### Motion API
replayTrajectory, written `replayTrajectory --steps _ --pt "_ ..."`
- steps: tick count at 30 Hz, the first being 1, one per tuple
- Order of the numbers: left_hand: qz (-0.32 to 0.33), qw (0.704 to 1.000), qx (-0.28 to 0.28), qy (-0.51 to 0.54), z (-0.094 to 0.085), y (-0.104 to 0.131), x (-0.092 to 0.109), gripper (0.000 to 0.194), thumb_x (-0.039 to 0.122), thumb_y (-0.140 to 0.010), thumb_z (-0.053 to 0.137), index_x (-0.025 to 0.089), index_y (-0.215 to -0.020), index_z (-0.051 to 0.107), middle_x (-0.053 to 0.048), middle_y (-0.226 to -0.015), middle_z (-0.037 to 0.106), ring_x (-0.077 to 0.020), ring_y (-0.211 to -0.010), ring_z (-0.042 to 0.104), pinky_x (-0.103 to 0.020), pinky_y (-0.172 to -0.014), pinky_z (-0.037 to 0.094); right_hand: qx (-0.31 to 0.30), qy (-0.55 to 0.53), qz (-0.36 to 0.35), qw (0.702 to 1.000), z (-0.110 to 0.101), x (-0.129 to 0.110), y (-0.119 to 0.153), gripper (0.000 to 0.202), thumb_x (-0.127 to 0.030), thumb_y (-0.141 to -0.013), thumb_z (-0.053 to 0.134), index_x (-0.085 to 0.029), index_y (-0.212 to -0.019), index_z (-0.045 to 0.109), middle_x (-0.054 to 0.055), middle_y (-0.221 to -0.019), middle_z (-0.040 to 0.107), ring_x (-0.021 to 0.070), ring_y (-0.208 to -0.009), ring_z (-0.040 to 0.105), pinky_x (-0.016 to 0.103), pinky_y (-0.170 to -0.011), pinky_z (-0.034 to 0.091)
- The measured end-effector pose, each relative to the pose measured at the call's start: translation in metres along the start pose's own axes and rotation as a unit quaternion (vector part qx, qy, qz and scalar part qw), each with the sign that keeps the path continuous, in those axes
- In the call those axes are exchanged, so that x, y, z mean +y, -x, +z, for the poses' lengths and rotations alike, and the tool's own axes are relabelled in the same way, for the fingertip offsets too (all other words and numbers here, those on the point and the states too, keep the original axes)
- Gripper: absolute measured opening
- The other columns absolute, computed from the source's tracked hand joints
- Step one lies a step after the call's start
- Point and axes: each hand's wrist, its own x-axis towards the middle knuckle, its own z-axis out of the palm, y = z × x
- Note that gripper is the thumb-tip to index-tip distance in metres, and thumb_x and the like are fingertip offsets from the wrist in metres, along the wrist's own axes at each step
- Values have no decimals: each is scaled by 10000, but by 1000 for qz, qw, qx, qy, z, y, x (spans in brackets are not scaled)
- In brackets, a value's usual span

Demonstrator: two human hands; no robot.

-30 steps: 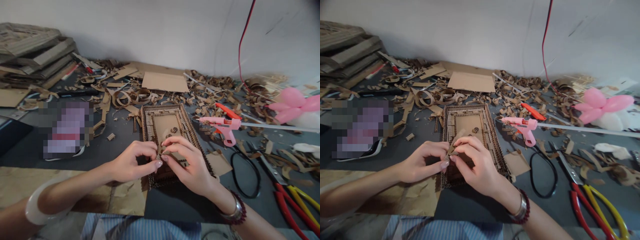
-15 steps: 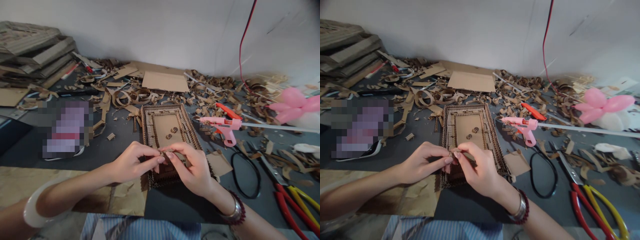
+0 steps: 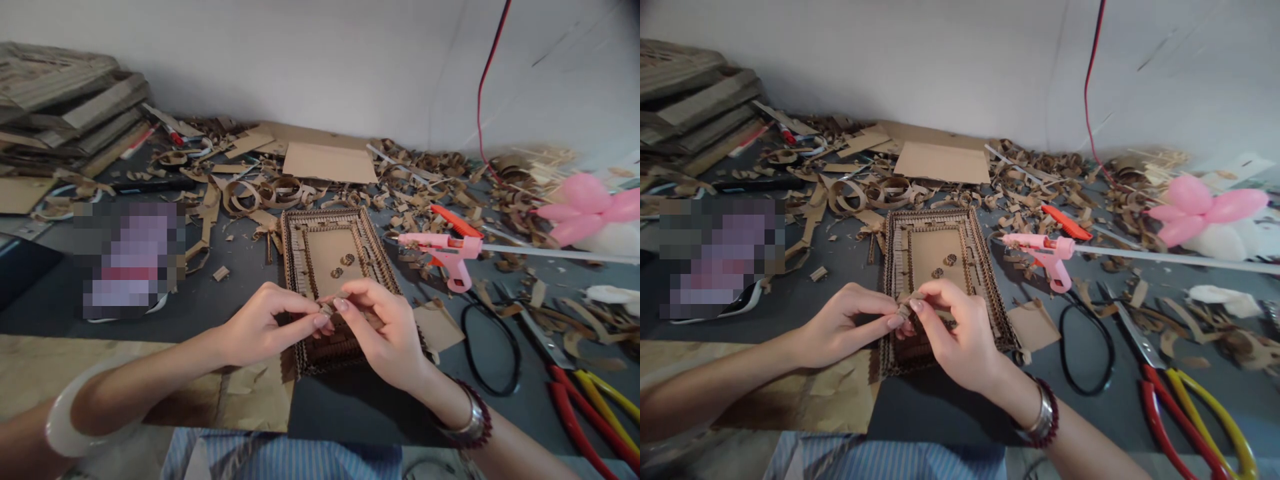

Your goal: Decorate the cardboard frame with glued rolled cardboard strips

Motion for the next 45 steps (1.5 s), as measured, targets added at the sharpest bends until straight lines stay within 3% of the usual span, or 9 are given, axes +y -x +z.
replayTrajectory --steps 18,25,30,38,42,45 --pt "-3 1000 0 7 0 0 2 228 195 -855 478 116 -789 682 -70 -721 697 -131 -647 637 -196 -611 488 41 -14 9 999 1 -3 -2 56 -255 -841 502 -200 -832 505 11 -687 642 125 -590 628 218 -525 531" --pt "28 1000 -1 8 -1 1 2 214 162 -829 497 103 -750 686 -105 -804 682 -159 -735 643 -232 -694 504 142 -113 -11 983 -12 -3 -16 40 -213 -846 502 -221 -809 512 13 -669 677 176 -671 674 290 -611 576" --pt "34 999 11 2 -1 1 2 214 162 -823 503 98 -733 686 -109 -806 672 -148 -702 631 -230 -655 506 238 -112 -44 964 -24 1 -24 14 -210 -835 521 -221 -831 530 2 -656 656 184 -659 671 336 -641 574" --pt "30 999 23 22 -2 -1 1 207 139 -819 499 85 -726 675 -98 -738 662 -135 -666 612 -226 -637 487 326 -71 -54 941 -29 3 -22 58 -254 -807 556 -200 -829 554 47 -875 634 180 -690 657 347 -632 559" --pt "29 999 13 13 -3 -1 1 210 147 -809 505 91 -700 675 -87 -717 655 -122 -630 597 -211 -608 480 358 -79 -64 928 -40 -4 -24 12 -219 -820 532 -225 -831 533 33 -741 630 191 -663 648 367 -637 550" --pt "15 1000 22 9 -2 -1 1 217 163 -815 505 96 -690 669 -75 -681 654 -112 -604 587 -196 -580 475 409 -45 -135 901 -42 -12 -28 64 -178 -820 530 -238 -811 547 14 -671 592 184 -611 622 365 -604 537"
